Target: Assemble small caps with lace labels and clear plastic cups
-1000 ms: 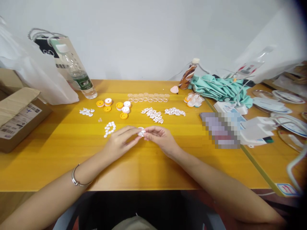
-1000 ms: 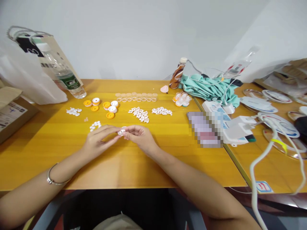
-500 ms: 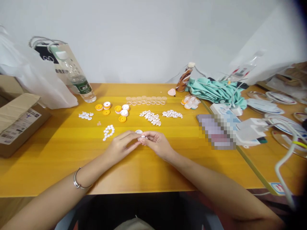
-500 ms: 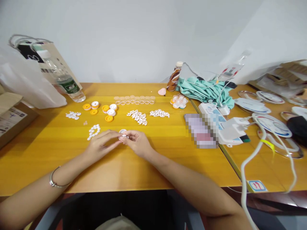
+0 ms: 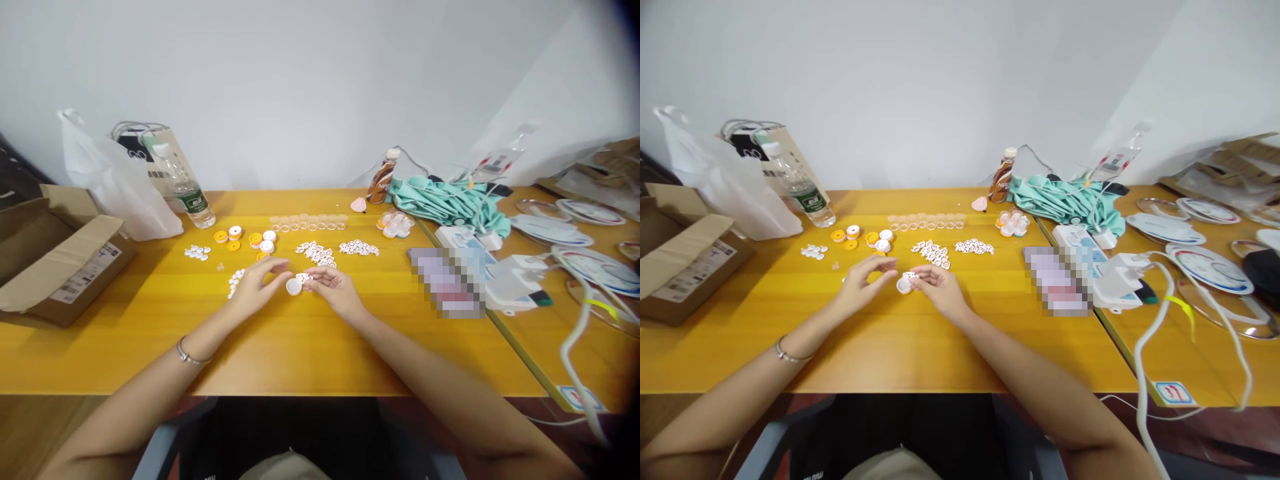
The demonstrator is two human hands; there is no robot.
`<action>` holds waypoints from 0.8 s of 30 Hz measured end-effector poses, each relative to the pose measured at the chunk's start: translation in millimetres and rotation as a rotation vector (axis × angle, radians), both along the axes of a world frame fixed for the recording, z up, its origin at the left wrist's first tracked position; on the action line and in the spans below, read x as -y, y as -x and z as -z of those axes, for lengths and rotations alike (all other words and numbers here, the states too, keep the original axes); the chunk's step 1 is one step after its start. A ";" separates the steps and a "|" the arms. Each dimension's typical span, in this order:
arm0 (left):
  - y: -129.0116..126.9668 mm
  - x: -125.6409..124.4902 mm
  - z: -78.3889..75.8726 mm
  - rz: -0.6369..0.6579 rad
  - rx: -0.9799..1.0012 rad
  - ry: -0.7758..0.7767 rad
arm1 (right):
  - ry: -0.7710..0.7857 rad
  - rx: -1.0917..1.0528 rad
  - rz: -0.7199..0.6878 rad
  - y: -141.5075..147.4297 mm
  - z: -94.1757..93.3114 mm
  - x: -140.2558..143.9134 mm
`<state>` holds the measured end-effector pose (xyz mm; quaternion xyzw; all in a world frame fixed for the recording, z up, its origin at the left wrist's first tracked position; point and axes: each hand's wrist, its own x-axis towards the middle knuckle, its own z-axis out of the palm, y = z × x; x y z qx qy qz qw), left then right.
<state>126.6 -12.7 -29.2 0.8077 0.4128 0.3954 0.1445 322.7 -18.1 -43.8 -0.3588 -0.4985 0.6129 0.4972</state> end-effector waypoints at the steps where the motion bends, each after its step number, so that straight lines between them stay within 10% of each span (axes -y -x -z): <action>1: -1.4 -8.9 -2.8 -0.001 -0.075 0.008 | -0.002 -0.003 0.013 -0.6 0.4 -1.5; 9: -35.5 -71.4 -7.8 -0.067 -0.456 0.039 | -0.026 -0.027 0.024 -0.1 7.5 -9.3; 16: -49.5 -83.8 14.3 -0.132 -0.356 0.084 | -0.014 -0.041 -0.010 1.7 4.8 -4.7; 24: -30.7 -60.8 -10.0 -0.064 -0.044 0.100 | 0.013 -0.059 -0.001 1.0 2.6 -3.3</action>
